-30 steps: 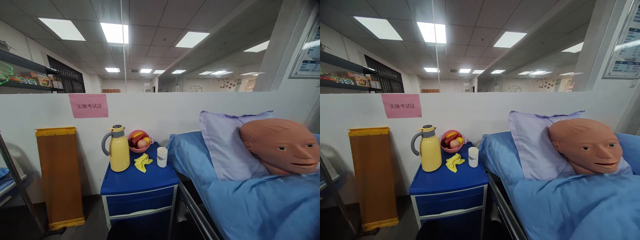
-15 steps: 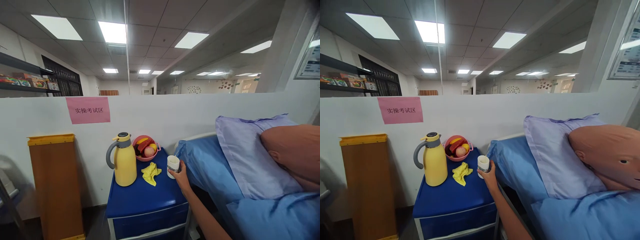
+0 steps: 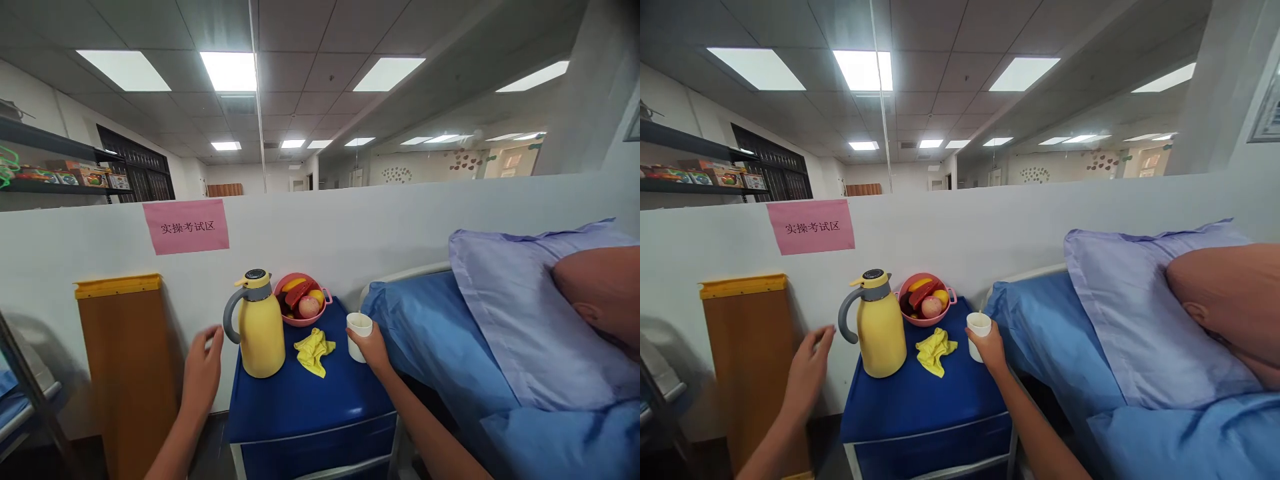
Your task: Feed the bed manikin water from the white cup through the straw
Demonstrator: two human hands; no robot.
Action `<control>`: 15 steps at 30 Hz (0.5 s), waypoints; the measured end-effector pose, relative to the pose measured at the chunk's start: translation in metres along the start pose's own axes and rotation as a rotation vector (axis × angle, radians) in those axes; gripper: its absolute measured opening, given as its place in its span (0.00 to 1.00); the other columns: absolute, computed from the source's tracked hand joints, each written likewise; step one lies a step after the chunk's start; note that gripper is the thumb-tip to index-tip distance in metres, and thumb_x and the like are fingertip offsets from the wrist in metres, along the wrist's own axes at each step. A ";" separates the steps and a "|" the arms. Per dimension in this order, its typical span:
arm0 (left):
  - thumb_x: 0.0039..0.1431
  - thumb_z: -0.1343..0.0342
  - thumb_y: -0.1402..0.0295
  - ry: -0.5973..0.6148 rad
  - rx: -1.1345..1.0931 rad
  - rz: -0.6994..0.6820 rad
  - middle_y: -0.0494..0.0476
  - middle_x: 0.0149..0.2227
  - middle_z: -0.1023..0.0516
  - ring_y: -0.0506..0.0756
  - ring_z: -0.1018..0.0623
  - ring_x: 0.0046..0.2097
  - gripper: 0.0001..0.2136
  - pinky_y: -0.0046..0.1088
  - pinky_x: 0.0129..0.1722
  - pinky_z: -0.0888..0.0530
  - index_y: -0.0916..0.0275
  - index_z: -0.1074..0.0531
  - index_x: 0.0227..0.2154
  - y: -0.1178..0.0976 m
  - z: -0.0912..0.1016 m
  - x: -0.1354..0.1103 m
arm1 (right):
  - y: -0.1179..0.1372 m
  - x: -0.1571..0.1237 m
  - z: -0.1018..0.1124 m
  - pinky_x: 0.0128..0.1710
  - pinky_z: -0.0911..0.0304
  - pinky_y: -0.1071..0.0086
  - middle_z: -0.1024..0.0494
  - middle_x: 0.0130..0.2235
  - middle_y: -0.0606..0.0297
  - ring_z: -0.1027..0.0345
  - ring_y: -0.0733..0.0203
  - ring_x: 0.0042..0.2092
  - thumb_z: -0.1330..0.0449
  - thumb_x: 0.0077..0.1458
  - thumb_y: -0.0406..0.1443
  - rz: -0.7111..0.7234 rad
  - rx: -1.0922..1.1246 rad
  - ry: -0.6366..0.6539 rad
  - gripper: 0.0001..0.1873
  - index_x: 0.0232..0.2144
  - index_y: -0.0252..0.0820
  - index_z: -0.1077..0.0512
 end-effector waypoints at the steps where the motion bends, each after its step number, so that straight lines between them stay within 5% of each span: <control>1: 0.60 0.55 0.44 -0.024 0.009 -0.042 0.64 0.54 0.25 0.64 0.27 0.57 0.27 0.41 0.54 0.27 0.60 0.29 0.47 -0.019 -0.004 0.021 | 0.008 -0.005 0.005 0.52 0.36 0.49 0.21 0.44 0.51 0.28 0.40 0.48 0.30 0.35 0.49 -0.001 0.006 0.008 0.32 0.41 0.40 0.30; 3: 0.60 0.57 0.45 -0.017 0.049 -0.068 0.67 0.53 0.26 0.64 0.27 0.56 0.27 0.44 0.56 0.29 0.63 0.32 0.48 -0.048 -0.016 0.053 | 0.025 -0.019 0.016 0.50 0.34 0.50 0.20 0.42 0.53 0.26 0.42 0.46 0.30 0.36 0.48 0.006 0.038 0.032 0.30 0.41 0.41 0.30; 6: 0.59 0.58 0.41 0.147 0.075 -0.041 0.63 0.34 0.21 0.63 0.21 0.40 0.28 0.44 0.44 0.25 0.63 0.30 0.35 -0.070 -0.036 0.077 | 0.050 -0.044 0.034 0.49 0.32 0.51 0.19 0.43 0.55 0.26 0.43 0.45 0.29 0.36 0.48 0.027 0.122 0.071 0.32 0.43 0.42 0.30; 9: 0.58 0.62 0.38 0.262 0.072 0.014 0.55 0.19 0.30 0.58 0.25 0.25 0.30 0.38 0.29 0.25 0.61 0.34 0.25 -0.075 -0.047 0.080 | 0.071 -0.068 0.044 0.44 0.29 0.54 0.19 0.43 0.55 0.25 0.45 0.44 0.30 0.38 0.48 0.039 0.252 0.151 0.32 0.45 0.41 0.30; 15: 0.58 0.65 0.40 0.228 0.169 0.009 0.55 0.14 0.39 0.58 0.31 0.20 0.28 0.37 0.20 0.32 0.59 0.38 0.19 -0.091 -0.042 0.065 | 0.109 -0.119 0.060 0.37 0.29 0.61 0.19 0.39 0.60 0.25 0.52 0.38 0.33 0.42 0.48 0.041 0.462 0.229 0.30 0.45 0.40 0.30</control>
Point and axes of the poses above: each hand's wrist, its own x-axis towards the middle knuckle, its own z-axis out of the back of the hand, y = z × x, the point moved 3 cm from there along x, towards the middle knuckle
